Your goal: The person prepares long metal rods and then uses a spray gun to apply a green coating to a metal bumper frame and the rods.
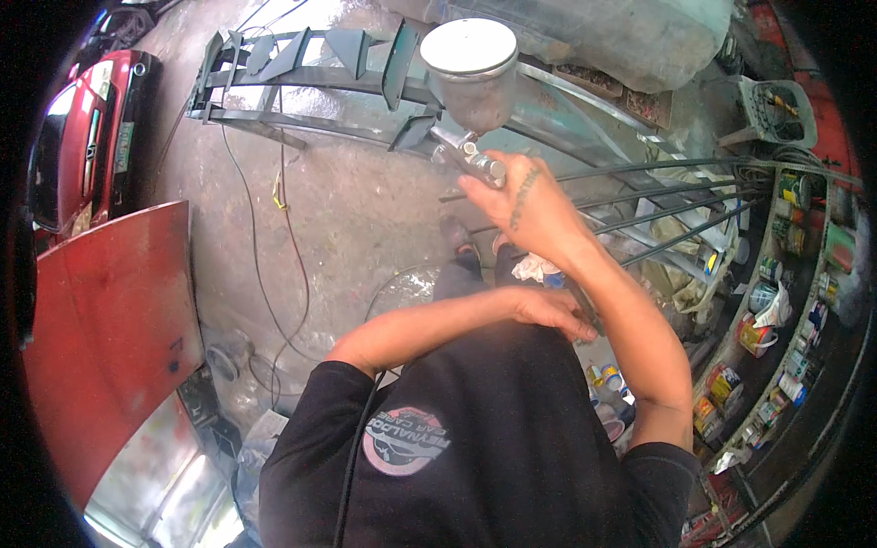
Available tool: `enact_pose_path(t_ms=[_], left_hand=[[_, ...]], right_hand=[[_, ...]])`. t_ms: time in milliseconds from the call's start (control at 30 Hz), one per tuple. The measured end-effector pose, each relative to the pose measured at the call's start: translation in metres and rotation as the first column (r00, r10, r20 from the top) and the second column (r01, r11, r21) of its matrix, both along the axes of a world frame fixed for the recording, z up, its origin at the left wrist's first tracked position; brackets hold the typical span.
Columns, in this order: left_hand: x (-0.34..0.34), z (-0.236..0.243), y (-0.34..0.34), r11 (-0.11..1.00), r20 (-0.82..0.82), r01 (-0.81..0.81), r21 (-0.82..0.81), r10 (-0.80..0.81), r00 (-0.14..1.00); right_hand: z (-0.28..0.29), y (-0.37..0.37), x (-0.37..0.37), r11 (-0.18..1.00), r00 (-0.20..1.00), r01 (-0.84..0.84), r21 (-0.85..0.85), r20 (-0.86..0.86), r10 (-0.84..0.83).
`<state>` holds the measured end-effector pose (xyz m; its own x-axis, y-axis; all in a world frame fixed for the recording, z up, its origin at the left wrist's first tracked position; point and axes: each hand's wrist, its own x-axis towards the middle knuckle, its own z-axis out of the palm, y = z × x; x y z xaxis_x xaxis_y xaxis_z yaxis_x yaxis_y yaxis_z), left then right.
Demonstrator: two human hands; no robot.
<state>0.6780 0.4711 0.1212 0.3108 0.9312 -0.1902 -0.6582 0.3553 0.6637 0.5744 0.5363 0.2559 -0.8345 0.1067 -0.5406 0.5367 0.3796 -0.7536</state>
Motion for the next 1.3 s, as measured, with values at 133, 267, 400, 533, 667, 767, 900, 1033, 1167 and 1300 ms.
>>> enact_pose_path(t_ms=[133,267,400,533,667,767,900,1033,1167,1300], left_hand=[[0.003,-0.003,0.002,0.994,0.049,-0.1,0.039,0.098,0.994],[-0.003,-0.008,0.002,0.997,0.057,-0.029,0.065,0.025,0.998],[-0.01,-0.01,0.003,0.993,0.087,-0.118,-0.011,0.119,0.989],[-0.013,-0.013,0.004,0.987,0.105,-0.154,-0.036,0.157,0.982],[-0.013,-0.014,0.006,0.992,0.12,-0.124,-0.018,0.126,0.985],[-0.01,-0.014,0.008,0.996,0.126,-0.089,0.004,0.088,0.988],[-0.011,-0.006,0.008,0.995,0.104,-0.076,-0.068,0.083,0.991],[-0.01,-0.021,0.003,0.985,0.16,-0.145,-0.089,0.158,0.974],[-0.024,-0.017,0.004,0.969,0.137,-0.195,-0.154,0.217,0.967],[-0.018,-0.032,0.006,0.96,0.149,-0.207,-0.189,0.236,0.96]], right_hand=[[-0.012,0.007,-0.007,0.988,0.97,-0.032,0.152,-0.234,0.068],[0.002,0.016,-0.025,0.987,0.981,-0.002,0.16,-0.189,0.033],[-0.011,0.034,-0.043,0.956,0.938,0.059,0.288,-0.344,0.045],[-0.008,0.039,-0.051,0.949,0.929,0.151,0.277,-0.368,-0.041],[-0.008,0.043,-0.051,0.967,0.949,0.144,0.209,-0.308,-0.075],[-0.004,0.044,-0.048,0.985,0.988,0.094,0.142,-0.138,-0.074],[-0.027,0.054,-0.055,0.986,0.993,0.065,0.152,-0.106,-0.049],[-0.032,0.06,-0.066,0.98,0.952,0.117,0.163,-0.301,-0.064],[-0.047,0.076,-0.076,0.962,0.904,0.229,0.147,-0.399,-0.154],[-0.028,0.074,-0.075,0.97,0.948,0.213,0.119,-0.267,-0.175]])
